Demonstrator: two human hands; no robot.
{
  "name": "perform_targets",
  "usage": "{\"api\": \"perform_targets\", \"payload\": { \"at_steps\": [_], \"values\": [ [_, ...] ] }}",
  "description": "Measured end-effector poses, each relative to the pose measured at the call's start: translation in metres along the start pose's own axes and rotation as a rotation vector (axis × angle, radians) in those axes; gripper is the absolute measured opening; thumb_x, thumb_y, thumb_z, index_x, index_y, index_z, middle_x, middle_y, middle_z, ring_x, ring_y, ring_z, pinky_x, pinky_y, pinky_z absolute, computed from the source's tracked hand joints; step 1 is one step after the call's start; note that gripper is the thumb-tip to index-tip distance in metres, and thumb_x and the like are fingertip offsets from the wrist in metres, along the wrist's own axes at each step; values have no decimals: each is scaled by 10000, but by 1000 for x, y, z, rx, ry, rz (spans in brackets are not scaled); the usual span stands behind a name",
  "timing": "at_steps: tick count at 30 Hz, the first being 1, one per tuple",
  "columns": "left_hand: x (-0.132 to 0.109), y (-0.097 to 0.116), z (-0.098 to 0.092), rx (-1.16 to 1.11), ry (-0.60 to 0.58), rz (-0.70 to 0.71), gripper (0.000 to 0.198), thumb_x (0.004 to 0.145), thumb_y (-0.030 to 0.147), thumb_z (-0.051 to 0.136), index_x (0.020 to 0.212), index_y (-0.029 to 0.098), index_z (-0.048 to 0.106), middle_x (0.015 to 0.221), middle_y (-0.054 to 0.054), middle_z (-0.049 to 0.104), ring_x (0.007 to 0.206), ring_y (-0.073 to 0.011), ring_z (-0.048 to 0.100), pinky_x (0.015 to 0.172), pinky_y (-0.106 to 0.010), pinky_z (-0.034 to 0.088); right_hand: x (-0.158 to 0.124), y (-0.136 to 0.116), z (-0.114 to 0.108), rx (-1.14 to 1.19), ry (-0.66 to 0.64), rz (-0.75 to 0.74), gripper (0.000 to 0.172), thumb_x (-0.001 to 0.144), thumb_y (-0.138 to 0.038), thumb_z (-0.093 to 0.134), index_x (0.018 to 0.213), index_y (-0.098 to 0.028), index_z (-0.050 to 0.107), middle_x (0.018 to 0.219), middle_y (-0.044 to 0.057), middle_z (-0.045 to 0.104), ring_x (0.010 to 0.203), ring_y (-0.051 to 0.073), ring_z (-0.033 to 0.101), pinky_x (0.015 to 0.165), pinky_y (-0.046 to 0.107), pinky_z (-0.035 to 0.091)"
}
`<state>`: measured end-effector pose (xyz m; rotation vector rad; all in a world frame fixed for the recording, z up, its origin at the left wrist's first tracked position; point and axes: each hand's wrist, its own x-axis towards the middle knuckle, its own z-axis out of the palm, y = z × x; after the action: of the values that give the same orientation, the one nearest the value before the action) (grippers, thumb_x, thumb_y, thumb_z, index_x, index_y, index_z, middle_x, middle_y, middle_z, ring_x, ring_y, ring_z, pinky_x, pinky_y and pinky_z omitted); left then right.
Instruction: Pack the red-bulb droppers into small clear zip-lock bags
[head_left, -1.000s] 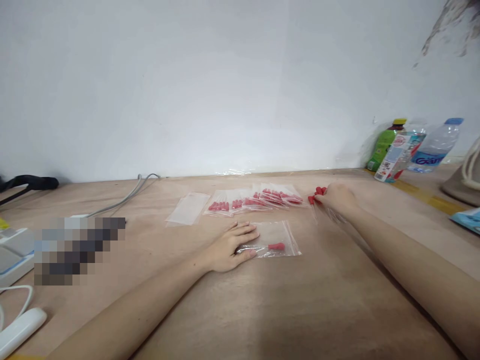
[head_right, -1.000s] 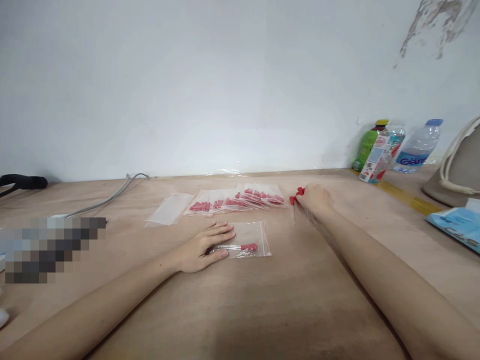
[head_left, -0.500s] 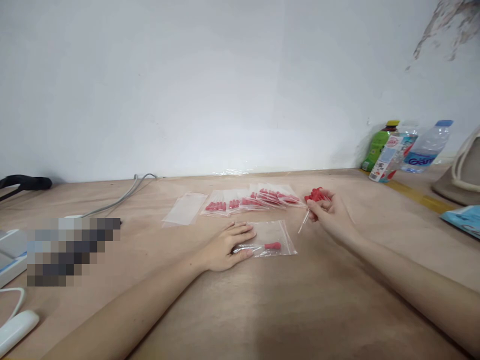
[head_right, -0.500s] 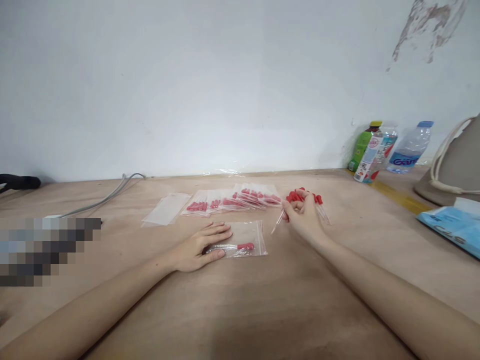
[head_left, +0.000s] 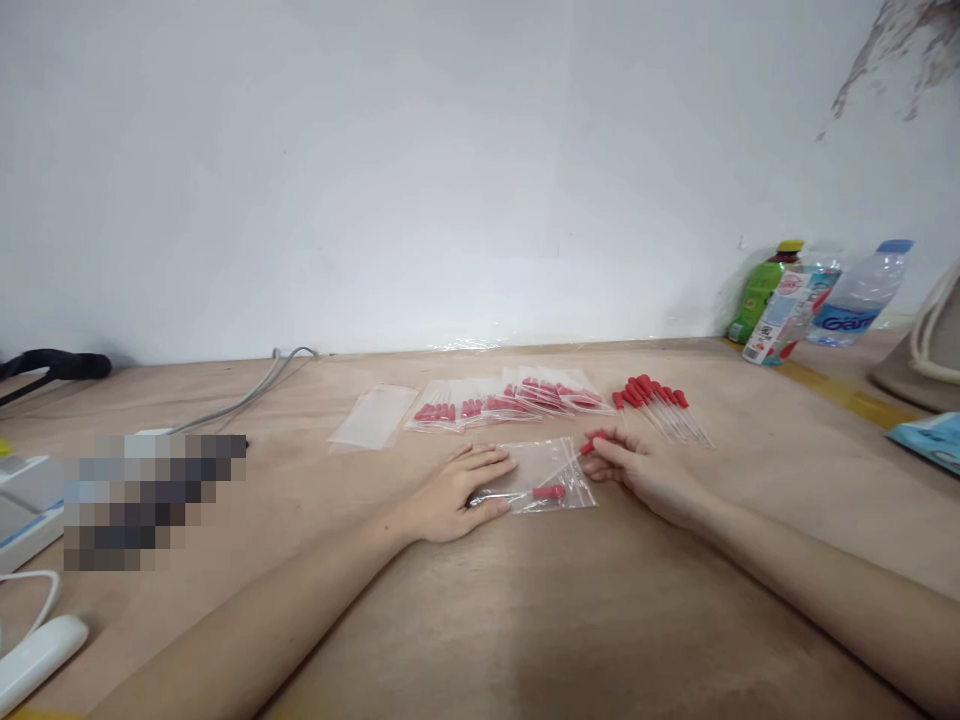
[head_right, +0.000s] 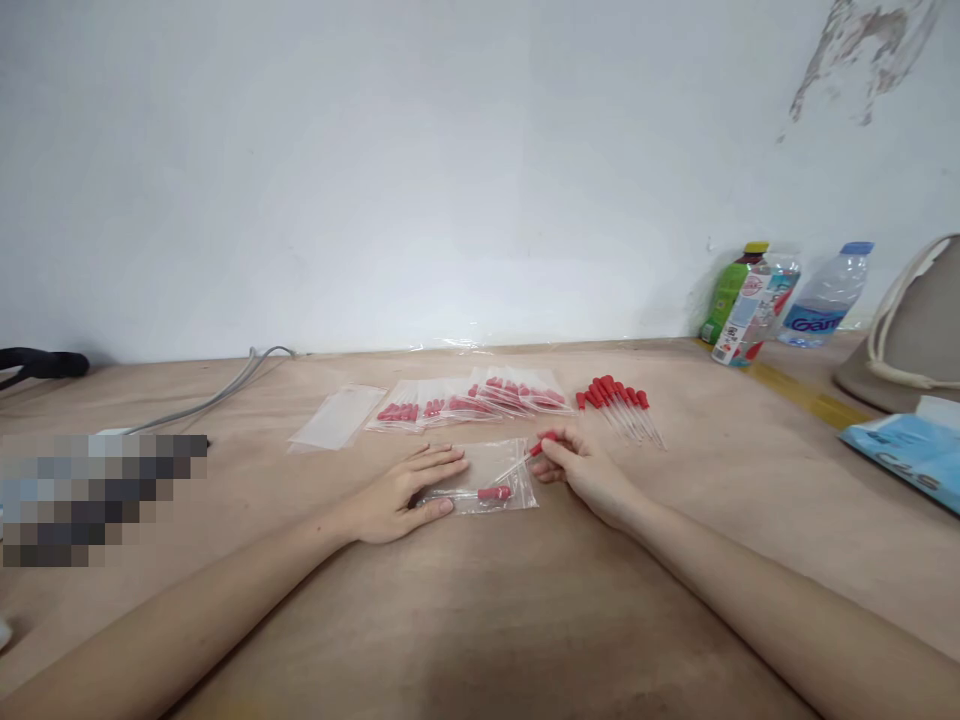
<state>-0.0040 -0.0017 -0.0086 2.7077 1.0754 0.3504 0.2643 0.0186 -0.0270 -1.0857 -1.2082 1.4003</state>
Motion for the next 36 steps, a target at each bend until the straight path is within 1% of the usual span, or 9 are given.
{"api": "perform_targets", "payload": {
  "at_steps": [6, 13, 19, 21, 25, 27, 29, 31, 36],
  "values": [
    [0, 0, 0, -15, 18, 12, 517, 885, 455, 403, 1348, 238, 325, 1385, -57, 356, 1294, -207, 284, 1081, -414, 196, -3, -15, -3, -393, -358, 51, 302, 613, -371, 691, 811, -153, 622, 446, -88, 419, 430, 51, 369, 441, 199, 294],
    [1, -3, 3, -19, 37, 17, 530, 876, 467, 415, 1345, 234, 330, 1381, -60, 363, 1289, -216, 295, 1076, -415, 207, 1, 4, 14, -345, -203, -112, 358, 549, -419, 724, 730, -156, 562, 631, -14, 576, 574, 103, 502, 526, 228, 374],
    [1, -2, 1, -14, 13, 4, 508, 880, 462, 410, 1336, 247, 350, 1390, -46, 347, 1296, -212, 280, 1079, -417, 195, 2, -5, 6, -514, -386, -109, 322, 712, -457, 557, 819, -160, 621, 725, 14, 635, 659, 132, 560, 607, 254, 416],
    [1, -2, 1, -9, 8, -2, 504, 880, 472, 404, 1332, 253, 358, 1395, -46, 337, 1299, -210, 273, 1082, -418, 183, 8, -15, -4, -660, -280, -163, 289, 714, -421, 547, 810, -164, 637, 718, 23, 644, 661, 147, 567, 595, 257, 413],
    [0, -2, 1, -8, 8, 2, 494, 887, 470, 391, 1333, 263, 352, 1395, -40, 338, 1304, -207, 263, 1087, -423, 158, 33, -34, -38, -1101, 299, -322, 192, 700, -338, 531, 742, -187, 641, 772, 50, 649, 688, 173, 566, 592, 269, 387],
    [0, -2, 1, -4, 7, 5, 492, 888, 470, 390, 1333, 263, 353, 1394, -38, 340, 1303, -206, 265, 1088, -421, 155, 47, -39, -55, -1261, 483, -284, 208, 685, -347, 533, 767, -180, 627, 845, 81, 643, 742, 209, 572, 574, 280, 374],
    [0, -2, 1, 4, 7, 4, 493, 887, 471, 392, 1332, 261, 356, 1393, -39, 341, 1302, -205, 267, 1088, -416, 159, 59, -40, -68, -1337, 536, -206, 251, 673, -392, 536, 773, -174, 612, 846, 95, 640, 743, 229, 578, 548, 284, 363],
    [0, -2, 1, 11, 7, 1, 495, 885, 472, 397, 1330, 259, 360, 1392, -40, 343, 1302, -203, 267, 1089, -411, 160, 66, -37, -73, -1374, 499, -116, 269, 679, -426, 520, 727, -176, 607, 789, 96, 642, 712, 235, 584, 528, 284, 356],
    [0, -3, 1, 9, 9, 8, 494, 886, 477, 390, 1330, 261, 360, 1396, -40, 335, 1301, -207, 270, 1087, -418, 162, 72, -29, -71, -1448, 472, -25, 262, 720, -383, 477, 678, -169, 623, 757, 124, 639, 717, 245, 597, 540, 289, 363]
  ]
}}
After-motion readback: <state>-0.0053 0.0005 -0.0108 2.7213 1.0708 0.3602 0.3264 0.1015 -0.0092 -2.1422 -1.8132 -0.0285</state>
